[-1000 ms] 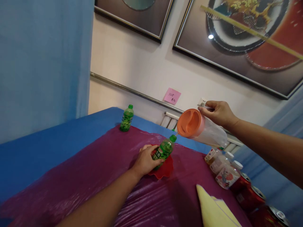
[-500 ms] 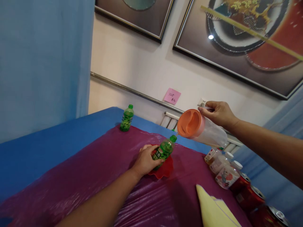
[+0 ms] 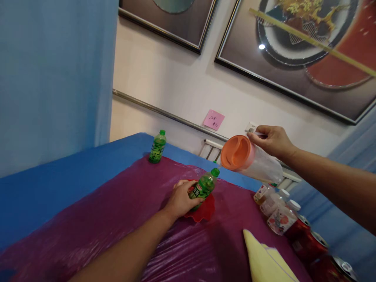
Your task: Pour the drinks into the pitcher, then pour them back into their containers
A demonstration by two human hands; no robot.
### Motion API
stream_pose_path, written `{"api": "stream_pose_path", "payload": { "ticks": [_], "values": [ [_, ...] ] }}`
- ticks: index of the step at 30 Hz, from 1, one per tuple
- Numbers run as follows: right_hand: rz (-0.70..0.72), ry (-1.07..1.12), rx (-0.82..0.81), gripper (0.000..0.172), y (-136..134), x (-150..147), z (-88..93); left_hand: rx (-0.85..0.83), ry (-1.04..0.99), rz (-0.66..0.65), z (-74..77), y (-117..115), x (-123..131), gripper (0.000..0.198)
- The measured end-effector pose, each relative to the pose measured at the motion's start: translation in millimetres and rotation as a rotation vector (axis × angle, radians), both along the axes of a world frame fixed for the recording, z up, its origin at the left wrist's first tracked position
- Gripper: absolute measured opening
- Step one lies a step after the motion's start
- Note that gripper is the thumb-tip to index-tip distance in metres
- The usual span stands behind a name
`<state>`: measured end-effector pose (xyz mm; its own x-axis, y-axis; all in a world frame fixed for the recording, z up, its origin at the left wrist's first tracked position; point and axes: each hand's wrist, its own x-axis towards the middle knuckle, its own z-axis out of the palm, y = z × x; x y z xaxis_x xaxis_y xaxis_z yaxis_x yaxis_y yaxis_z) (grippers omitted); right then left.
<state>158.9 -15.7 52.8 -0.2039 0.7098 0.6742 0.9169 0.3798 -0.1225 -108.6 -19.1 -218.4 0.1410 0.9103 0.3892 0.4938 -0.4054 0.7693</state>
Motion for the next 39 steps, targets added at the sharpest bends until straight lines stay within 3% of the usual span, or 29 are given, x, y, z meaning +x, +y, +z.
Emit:
{"api": "stream_pose_path", "payload": {
  "ticks": [39],
  "values": [
    [-0.006, -0.051, -0.005, 0.052, -4.6, -4.1, 0.3, 0.009, 0.003, 0.024, -1.7, 0.8, 0.2, 0.066]
  ]
}}
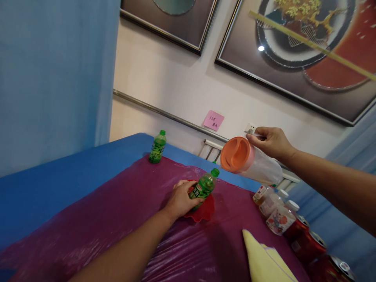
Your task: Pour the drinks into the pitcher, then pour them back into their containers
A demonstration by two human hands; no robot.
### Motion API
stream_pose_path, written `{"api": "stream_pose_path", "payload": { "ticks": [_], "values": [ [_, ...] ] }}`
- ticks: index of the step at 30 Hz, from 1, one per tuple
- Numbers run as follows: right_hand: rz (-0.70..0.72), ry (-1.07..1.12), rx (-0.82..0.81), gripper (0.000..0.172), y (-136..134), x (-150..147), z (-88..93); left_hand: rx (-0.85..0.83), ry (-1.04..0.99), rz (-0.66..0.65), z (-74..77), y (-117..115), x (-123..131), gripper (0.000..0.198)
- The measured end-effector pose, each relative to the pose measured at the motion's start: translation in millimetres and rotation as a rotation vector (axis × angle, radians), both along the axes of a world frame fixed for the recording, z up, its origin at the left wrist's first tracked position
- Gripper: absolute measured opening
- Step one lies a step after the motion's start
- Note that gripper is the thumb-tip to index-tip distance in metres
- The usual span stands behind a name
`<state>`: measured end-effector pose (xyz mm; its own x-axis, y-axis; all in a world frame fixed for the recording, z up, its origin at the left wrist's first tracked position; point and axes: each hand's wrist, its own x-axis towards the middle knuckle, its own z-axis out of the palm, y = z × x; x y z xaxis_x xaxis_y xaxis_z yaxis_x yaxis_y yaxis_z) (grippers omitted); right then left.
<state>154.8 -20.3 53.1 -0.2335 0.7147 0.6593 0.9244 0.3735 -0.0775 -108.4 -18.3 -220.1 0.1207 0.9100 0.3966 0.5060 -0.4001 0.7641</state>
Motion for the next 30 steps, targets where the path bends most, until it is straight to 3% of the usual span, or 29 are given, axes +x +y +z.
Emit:
{"api": "stream_pose_path", "payload": {
  "ticks": [30],
  "values": [
    [-0.006, -0.005, -0.011, 0.053, -2.9, -4.6, 1.3, -0.009, -0.009, -0.026, 2.0, -1.8, -0.2, 0.065]
  ]
}}
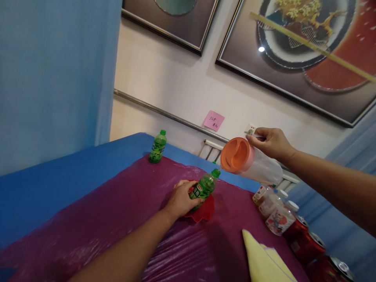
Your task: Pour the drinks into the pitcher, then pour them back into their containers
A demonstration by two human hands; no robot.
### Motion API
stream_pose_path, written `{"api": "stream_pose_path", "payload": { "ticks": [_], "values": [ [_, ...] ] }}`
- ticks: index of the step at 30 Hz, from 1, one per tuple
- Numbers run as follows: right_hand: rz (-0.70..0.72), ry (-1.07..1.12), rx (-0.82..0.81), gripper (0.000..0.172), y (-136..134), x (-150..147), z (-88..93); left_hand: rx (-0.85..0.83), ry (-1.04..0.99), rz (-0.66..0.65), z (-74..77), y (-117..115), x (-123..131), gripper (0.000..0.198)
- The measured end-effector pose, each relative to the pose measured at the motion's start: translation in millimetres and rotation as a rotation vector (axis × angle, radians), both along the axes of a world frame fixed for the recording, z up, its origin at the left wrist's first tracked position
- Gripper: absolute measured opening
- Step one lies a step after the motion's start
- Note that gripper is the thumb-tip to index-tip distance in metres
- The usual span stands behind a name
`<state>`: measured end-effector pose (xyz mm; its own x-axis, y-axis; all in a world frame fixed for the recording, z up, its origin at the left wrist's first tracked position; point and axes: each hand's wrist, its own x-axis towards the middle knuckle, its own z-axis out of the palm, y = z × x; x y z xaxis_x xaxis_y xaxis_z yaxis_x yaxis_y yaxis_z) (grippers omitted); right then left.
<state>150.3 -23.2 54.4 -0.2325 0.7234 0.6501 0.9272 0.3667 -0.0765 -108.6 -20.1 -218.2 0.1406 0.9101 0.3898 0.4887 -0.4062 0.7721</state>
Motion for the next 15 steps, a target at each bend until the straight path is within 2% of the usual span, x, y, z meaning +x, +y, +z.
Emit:
{"api": "stream_pose_path", "payload": {
  "ticks": [15],
  "values": [
    [-0.005, 0.0, 0.009, 0.048, -0.3, -0.6, -3.2, 0.001, -0.011, -0.018, -1.4, 0.8, 0.4, 0.063]
  ]
}}
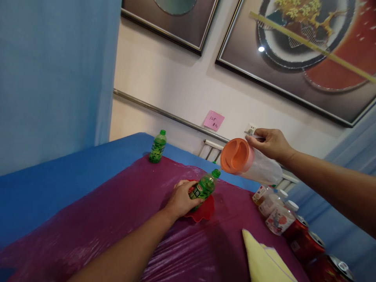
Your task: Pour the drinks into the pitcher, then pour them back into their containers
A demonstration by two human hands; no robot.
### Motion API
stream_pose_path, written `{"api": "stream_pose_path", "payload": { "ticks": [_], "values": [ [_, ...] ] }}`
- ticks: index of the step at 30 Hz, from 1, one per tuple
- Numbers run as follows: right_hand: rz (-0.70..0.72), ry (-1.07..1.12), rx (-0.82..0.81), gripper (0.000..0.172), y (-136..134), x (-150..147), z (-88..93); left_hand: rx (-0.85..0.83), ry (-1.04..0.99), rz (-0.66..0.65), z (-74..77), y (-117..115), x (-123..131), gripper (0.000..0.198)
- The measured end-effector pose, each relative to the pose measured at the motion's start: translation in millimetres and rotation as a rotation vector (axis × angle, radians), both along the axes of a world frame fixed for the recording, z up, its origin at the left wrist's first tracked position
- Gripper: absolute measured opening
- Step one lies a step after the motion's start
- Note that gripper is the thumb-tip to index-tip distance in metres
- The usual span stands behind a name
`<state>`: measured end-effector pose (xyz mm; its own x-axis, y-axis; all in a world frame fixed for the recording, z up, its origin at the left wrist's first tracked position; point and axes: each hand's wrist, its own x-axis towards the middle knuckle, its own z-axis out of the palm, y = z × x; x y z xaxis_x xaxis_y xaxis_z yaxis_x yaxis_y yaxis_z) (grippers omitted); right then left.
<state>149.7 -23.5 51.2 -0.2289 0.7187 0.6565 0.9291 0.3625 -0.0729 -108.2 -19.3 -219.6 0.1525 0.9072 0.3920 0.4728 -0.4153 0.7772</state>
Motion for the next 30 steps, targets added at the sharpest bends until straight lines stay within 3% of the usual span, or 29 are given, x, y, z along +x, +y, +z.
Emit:
{"api": "stream_pose_path", "payload": {
  "ticks": [30],
  "values": [
    [0.014, 0.006, -0.004, 0.047, 0.6, 2.4, -6.2, 0.013, 0.001, -0.002, 1.3, -1.3, -1.0, 0.064]
  ]
}}
